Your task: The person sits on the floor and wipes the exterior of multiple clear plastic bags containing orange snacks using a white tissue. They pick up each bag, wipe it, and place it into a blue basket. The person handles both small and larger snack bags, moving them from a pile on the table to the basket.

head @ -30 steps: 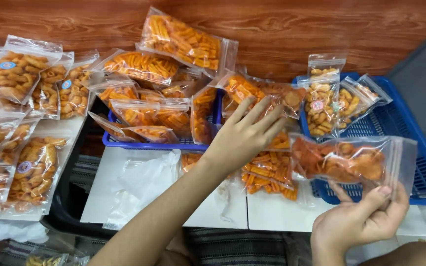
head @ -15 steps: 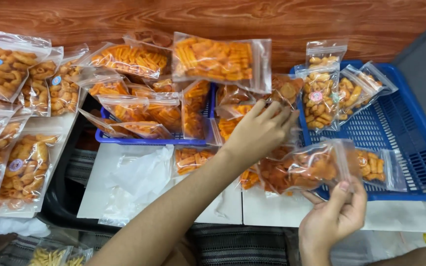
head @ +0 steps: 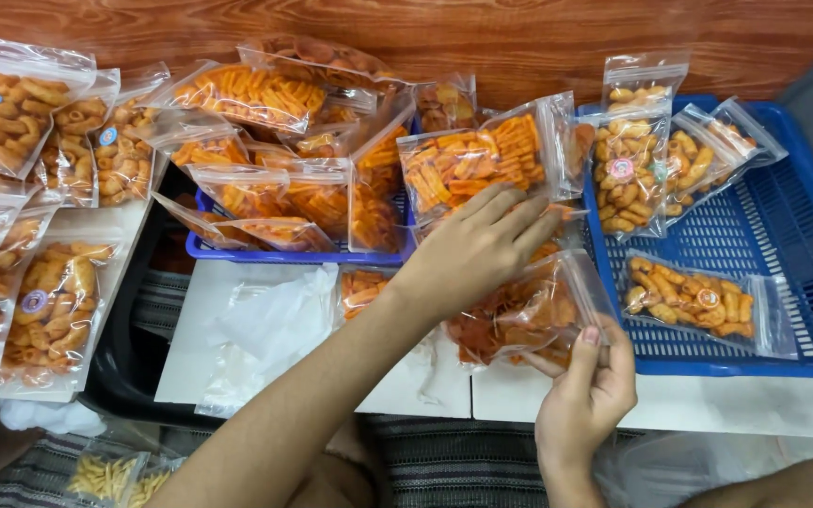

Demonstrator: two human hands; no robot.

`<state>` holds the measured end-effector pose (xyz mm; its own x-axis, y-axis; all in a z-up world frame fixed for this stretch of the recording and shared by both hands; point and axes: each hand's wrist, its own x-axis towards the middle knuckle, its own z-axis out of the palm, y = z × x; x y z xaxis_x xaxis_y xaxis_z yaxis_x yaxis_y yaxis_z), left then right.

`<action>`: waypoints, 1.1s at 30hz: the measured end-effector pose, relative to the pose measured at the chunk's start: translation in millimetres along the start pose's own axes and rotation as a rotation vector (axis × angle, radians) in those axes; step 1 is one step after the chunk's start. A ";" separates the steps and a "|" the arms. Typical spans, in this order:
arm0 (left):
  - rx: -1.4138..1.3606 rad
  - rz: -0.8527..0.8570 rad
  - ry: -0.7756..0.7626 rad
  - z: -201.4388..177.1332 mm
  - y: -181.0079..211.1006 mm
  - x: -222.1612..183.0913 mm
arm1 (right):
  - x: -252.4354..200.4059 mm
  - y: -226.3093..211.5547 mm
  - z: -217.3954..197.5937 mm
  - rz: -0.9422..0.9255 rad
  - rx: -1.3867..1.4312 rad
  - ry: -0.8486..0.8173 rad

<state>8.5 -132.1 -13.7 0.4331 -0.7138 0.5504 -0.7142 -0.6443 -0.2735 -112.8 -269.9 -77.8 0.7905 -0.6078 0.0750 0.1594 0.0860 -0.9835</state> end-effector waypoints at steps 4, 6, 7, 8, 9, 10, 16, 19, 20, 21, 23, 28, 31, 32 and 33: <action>-0.194 -0.010 0.201 -34.4 -7.1 -7.1 | 0.2 7.4 3.2 0.041 0.055 -0.023; -0.248 -0.063 0.220 -49.4 -7.7 -15.1 | 3.1 15.2 3.4 0.059 0.106 -0.036; -0.303 -0.114 0.242 -56.8 -6.9 -19.6 | 3.9 19.1 2.3 0.076 0.156 -0.046; -0.304 -0.122 0.238 -65.3 -6.5 -24.5 | 4.1 19.1 1.5 0.083 0.151 -0.050; -0.392 -0.179 0.270 -74.1 -5.9 -29.6 | 3.9 18.9 0.5 0.077 0.162 -0.048; -0.480 -0.237 0.303 -83.3 -5.4 -34.4 | 3.6 18.2 -0.4 0.072 0.174 -0.046; -0.750 -0.626 -0.087 -107.8 10.0 -62.8 | -2.0 15.0 4.0 0.037 0.153 -0.165; -0.810 -0.573 -0.203 -109.4 11.7 -74.3 | -5.5 9.2 6.0 -0.040 0.109 -0.246; -0.801 -0.583 -0.203 -111.4 10.0 -77.2 | -4.9 8.5 9.9 -0.035 0.113 -0.257; -0.832 -0.625 -0.250 -112.6 11.4 -80.2 | -5.5 6.9 9.2 -0.109 0.021 -0.275; -0.855 -0.669 -0.293 -114.1 14.1 -84.7 | -7.0 0.1 10.7 -0.186 -0.065 -0.298; -1.105 -0.786 -0.276 -125.8 20.9 -78.9 | -12.9 -18.8 14.1 -0.082 -0.142 -0.452; -1.642 -1.008 -0.259 -131.4 32.3 -71.8 | -19.7 -24.5 16.2 -0.093 -0.156 -0.487; -1.645 -1.017 -0.254 -123.7 34.7 -77.8 | -23.6 -32.7 18.0 -0.089 -0.161 -0.494; -1.588 -0.997 -0.238 -117.1 35.2 -84.8 | -27.8 -40.0 22.9 -0.215 -0.195 -0.474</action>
<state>-117.7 -62.1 22.4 0.9101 -0.3975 -0.1173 0.0962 -0.0726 0.9927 -127.6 -238.4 -36.8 0.9390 -0.1697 0.2991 0.2698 -0.1757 -0.9467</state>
